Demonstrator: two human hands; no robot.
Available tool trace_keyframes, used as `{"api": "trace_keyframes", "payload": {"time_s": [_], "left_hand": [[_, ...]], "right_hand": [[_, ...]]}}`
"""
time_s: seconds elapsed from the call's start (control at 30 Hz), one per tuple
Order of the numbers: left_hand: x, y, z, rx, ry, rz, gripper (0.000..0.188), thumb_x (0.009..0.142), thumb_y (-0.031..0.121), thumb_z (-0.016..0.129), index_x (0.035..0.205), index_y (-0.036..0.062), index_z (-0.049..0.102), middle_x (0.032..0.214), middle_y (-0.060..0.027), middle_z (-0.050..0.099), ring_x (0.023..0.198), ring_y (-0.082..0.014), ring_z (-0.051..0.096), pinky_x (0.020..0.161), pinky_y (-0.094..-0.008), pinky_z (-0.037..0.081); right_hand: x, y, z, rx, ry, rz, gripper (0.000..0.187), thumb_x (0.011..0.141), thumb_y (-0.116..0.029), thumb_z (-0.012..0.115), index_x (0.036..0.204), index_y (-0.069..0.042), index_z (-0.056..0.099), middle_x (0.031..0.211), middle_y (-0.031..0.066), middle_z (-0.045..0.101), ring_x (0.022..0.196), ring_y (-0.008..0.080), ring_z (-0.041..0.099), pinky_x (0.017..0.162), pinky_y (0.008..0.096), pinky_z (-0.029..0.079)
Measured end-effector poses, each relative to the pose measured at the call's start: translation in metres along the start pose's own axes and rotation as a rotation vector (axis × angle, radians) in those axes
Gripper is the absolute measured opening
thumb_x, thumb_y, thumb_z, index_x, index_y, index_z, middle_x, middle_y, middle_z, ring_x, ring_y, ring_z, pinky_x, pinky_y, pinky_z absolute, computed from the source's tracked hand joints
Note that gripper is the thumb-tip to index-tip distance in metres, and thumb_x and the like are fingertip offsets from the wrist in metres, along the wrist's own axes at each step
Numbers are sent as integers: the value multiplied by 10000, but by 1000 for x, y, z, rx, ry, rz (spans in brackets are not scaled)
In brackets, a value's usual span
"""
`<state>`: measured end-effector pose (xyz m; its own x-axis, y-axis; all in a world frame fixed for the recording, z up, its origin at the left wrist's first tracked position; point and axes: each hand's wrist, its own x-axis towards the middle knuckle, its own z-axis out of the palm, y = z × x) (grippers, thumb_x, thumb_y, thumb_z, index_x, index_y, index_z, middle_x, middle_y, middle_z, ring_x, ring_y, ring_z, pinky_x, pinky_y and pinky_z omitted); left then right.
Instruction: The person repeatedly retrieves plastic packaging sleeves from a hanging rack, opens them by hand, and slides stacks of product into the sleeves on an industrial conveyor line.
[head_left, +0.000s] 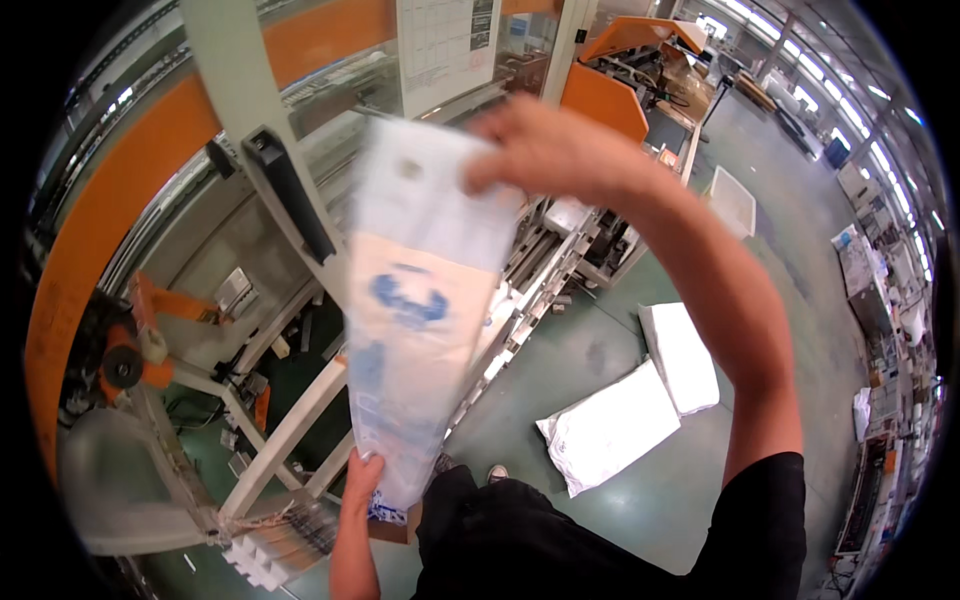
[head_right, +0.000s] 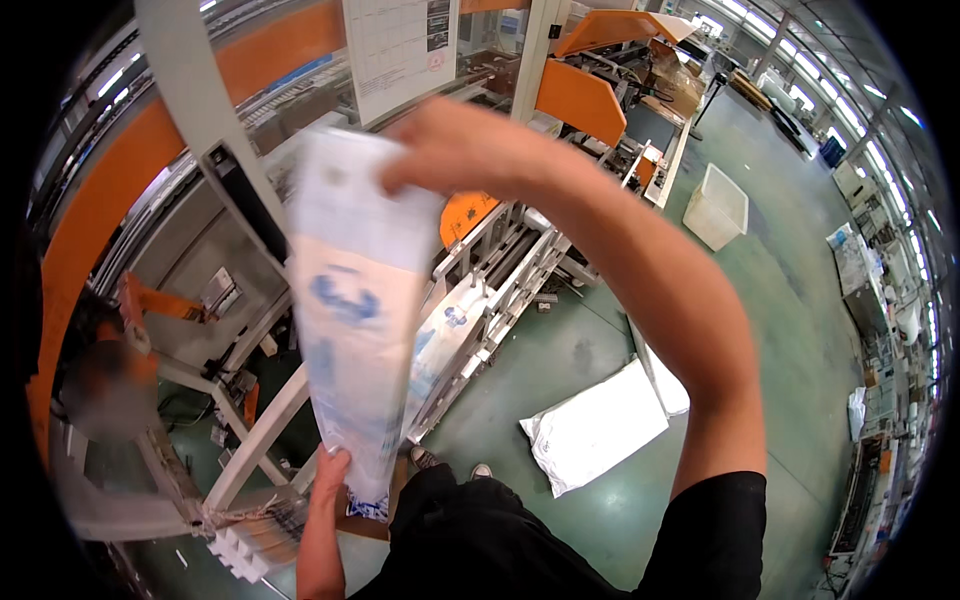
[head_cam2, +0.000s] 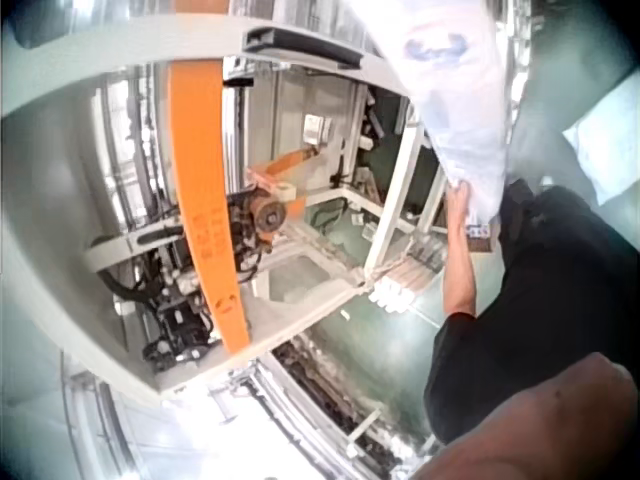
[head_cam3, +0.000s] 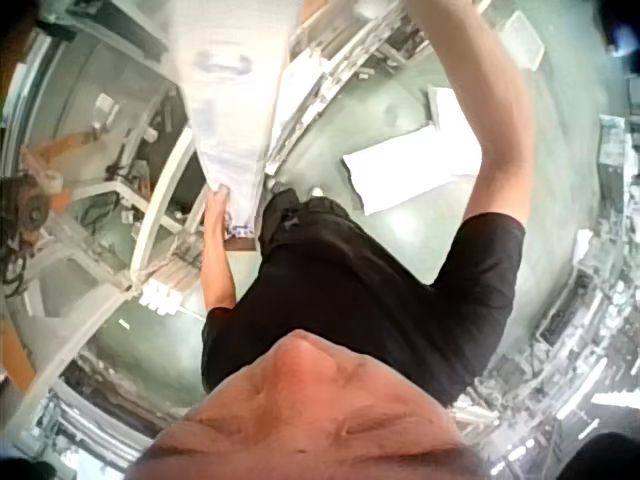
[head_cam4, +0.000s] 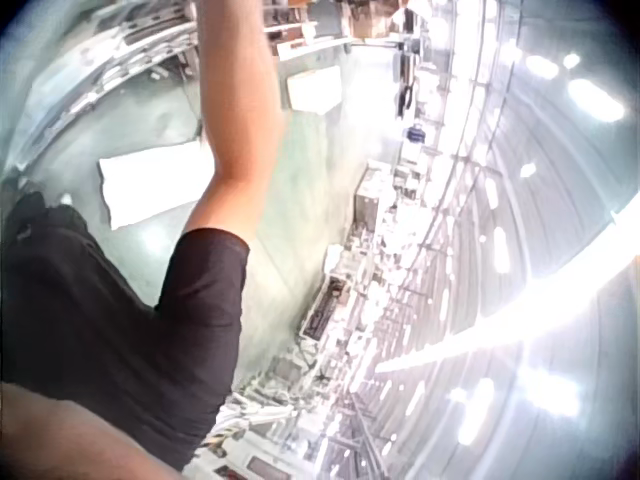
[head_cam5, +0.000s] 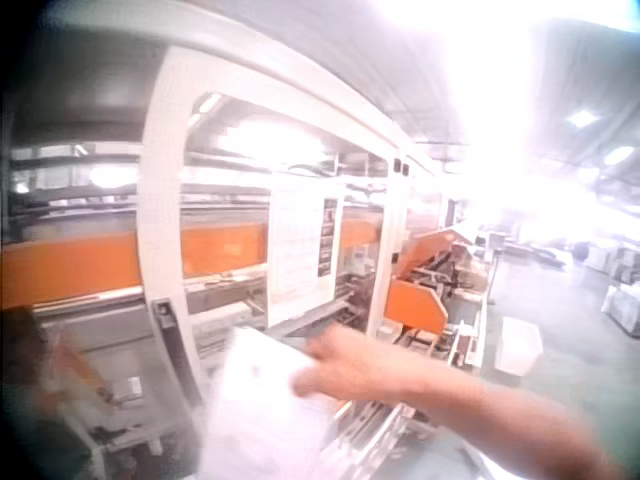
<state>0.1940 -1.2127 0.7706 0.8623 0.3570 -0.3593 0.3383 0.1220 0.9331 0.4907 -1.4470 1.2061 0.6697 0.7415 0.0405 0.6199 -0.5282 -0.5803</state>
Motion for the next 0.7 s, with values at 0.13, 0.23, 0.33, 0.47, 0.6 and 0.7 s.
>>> {"api": "trace_keyframes", "payload": {"time_s": [0.13, 0.23, 0.33, 0.47, 0.6, 0.7], "left_hand": [[42, 7, -42, 359, -76, -64, 323, 678, 89, 495, 939, -45, 631, 814, -96, 652, 744, -173, 609, 637, -299, 477], [66, 48, -38, 625, -185, -224, 360, 657, 93, 486, 948, -54, 638, 847, -177, 656, 802, -243, 633, 704, -340, 486], [89, 75, -33, 800, -248, -351, 416, 634, 107, 494, 991, -56, 629, 938, -278, 630, 902, -344, 632, 802, -369, 479], [117, 95, -22, 966, -290, -456, 463, 618, 129, 505, 1014, -90, 604, 996, -313, 599, 979, -382, 598, 863, -378, 463], [133, 111, -11, 997, -272, -522, 489, 612, 152, 506, 1018, -108, 589, 1020, -316, 589, 996, -397, 582, 873, -390, 457], [134, 115, -13, 998, -274, -560, 491, 612, 161, 505, 1016, -105, 590, 1028, -310, 590, 999, -400, 575, 879, -395, 451]], "right_hand": [[19, 182, 67, 149, -145, 416, 378, 729, -252, 659, 1018, -9, 655, 849, 97, 660, 730, 163, 603, 660, 305, 489], [27, 284, 119, 312, -258, 703, 344, 687, -260, 668, 930, -16, 664, 820, 68, 653, 689, 181, 602, 534, 298, 485], [55, 353, 166, 436, -366, 878, 335, 697, -236, 670, 903, 26, 644, 809, 103, 649, 669, 205, 617, 511, 330, 509], [96, 398, 191, 426, -547, 930, 305, 710, -193, 648, 897, 47, 623, 814, 136, 643, 624, 240, 629, 511, 355, 537], [114, 440, 222, 417, -755, 925, 281, 741, -165, 597, 931, 42, 602, 878, 152, 637, 617, 250, 634, 498, 356, 530], [121, 440, 231, 439, -810, 911, 305, 759, -171, 579, 980, 39, 584, 936, 147, 627, 638, 243, 636, 503, 346, 526]]}}
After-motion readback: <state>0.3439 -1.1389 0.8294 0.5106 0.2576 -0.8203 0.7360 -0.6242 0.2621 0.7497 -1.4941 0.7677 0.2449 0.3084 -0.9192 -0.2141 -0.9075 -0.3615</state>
